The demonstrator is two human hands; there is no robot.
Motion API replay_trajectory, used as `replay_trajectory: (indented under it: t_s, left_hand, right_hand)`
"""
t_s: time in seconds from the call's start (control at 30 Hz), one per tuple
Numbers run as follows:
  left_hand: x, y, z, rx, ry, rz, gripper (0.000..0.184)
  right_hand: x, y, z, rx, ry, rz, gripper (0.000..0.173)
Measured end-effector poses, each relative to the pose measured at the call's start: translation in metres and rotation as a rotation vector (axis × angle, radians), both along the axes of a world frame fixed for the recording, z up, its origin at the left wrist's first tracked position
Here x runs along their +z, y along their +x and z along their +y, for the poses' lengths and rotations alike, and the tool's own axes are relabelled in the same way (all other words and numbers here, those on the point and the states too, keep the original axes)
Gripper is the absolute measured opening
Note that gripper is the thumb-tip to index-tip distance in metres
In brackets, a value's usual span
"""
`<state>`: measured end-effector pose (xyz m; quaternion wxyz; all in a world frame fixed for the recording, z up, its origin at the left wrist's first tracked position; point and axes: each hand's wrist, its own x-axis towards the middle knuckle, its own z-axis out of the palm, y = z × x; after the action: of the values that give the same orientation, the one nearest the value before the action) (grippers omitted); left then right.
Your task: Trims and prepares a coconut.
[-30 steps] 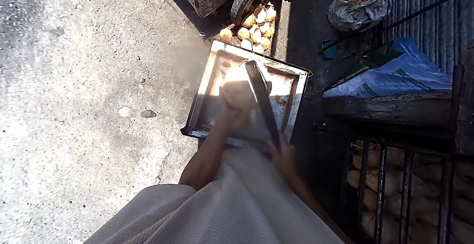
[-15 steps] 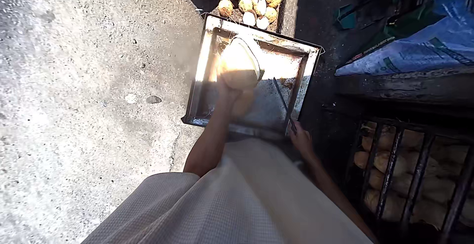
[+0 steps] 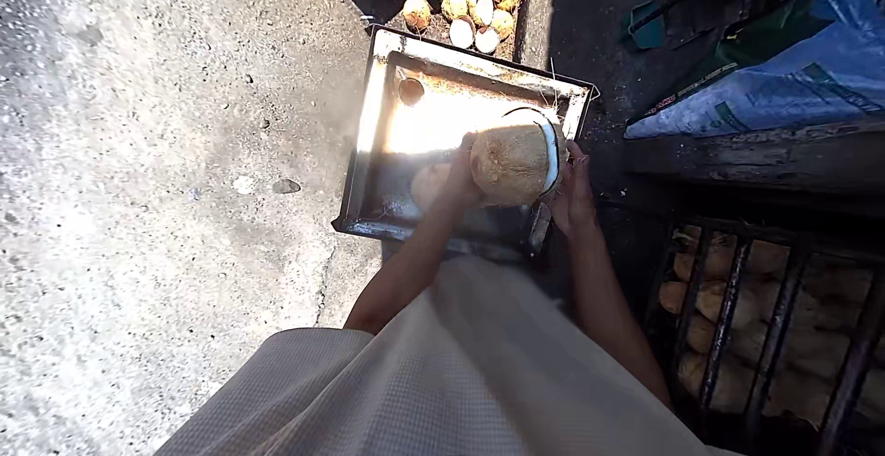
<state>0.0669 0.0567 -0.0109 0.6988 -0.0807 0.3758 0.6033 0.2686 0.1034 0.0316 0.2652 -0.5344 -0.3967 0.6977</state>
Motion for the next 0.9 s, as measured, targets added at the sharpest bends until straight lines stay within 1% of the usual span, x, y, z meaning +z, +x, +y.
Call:
replay_trajectory:
  t_s: [0.03, 0.1, 0.2, 0.27, 0.3, 0.33, 0.37, 0.4, 0.43, 0.47, 0.5, 0.57, 0.67, 0.77, 0.9]
  left_hand:
    - [0.0, 0.01, 0.007, -0.051, 0.009, 0.007, 0.055]
    - [-0.005, 0.03, 0.018, -0.13, 0.002, -0.01, 0.056]
    - [-0.026, 0.061, 0.031, -0.185, 0.015, -0.004, 0.06]
    - [-0.037, 0.08, 0.035, -0.211, 0.065, 0.04, 0.062]
    - [-0.028, 0.081, 0.042, -0.258, 0.06, 0.106, 0.059]
    - [0.001, 0.076, 0.053, -0.374, -0.064, 0.178, 0.054]
    - [0.044, 0.076, 0.084, -0.49, -0.446, 0.186, 0.045]
    - [0.0, 0.084, 0.059, -0.484, -0.015, 0.423, 0.05]
    - [-0.026, 0.088, 0.058, -0.506, 0.094, 0.524, 0.062]
    - [-0.036, 0.09, 0.063, -0.567, 0.103, 0.571, 0.073]
    - [-0.038, 0.09, 0.068, -0.626, 0.095, 0.596, 0.079]
    - [-0.037, 0.088, 0.081, -0.69, 0.091, 0.616, 0.082]
    - [-0.039, 0.089, 0.093, -0.626, 0.139, 0.58, 0.071]
    - [-0.038, 0.082, 0.099, -0.607, 0.144, 0.504, 0.071]
    - [-0.029, 0.054, 0.079, -0.577, 0.088, 0.466, 0.065]
  right_hand:
    - [0.0, 0.001, 0.009, 0.002, -0.042, 0.093, 0.091]
    - [-0.002, 0.016, 0.017, -0.028, -0.114, 0.192, 0.09]
    - [-0.011, 0.043, 0.02, -0.116, -0.155, 0.188, 0.09]
    - [-0.022, 0.059, 0.018, -0.19, -0.149, 0.18, 0.086]
    - [-0.027, 0.064, 0.02, -0.225, -0.145, 0.189, 0.084]
    - [-0.033, 0.068, 0.021, -0.259, -0.144, 0.199, 0.083]
    - [-0.037, 0.072, 0.02, -0.288, -0.145, 0.203, 0.081]
    - [-0.041, 0.074, 0.02, -0.307, -0.143, 0.2, 0.08]
    - [-0.044, 0.075, 0.022, -0.317, -0.132, 0.192, 0.08]
    - [-0.047, 0.076, 0.024, -0.315, -0.117, 0.181, 0.08]
    - [-0.048, 0.078, 0.025, -0.305, -0.097, 0.167, 0.082]
    - [-0.049, 0.078, 0.034, -0.305, -0.051, 0.131, 0.083]
    - [-0.047, 0.075, 0.045, -0.328, 0.0, 0.047, 0.073]
    - [-0.046, 0.07, 0.057, -0.334, 0.097, -0.022, 0.065]
    - [-0.042, 0.053, 0.067, -0.352, 0.228, -0.162, 0.066]
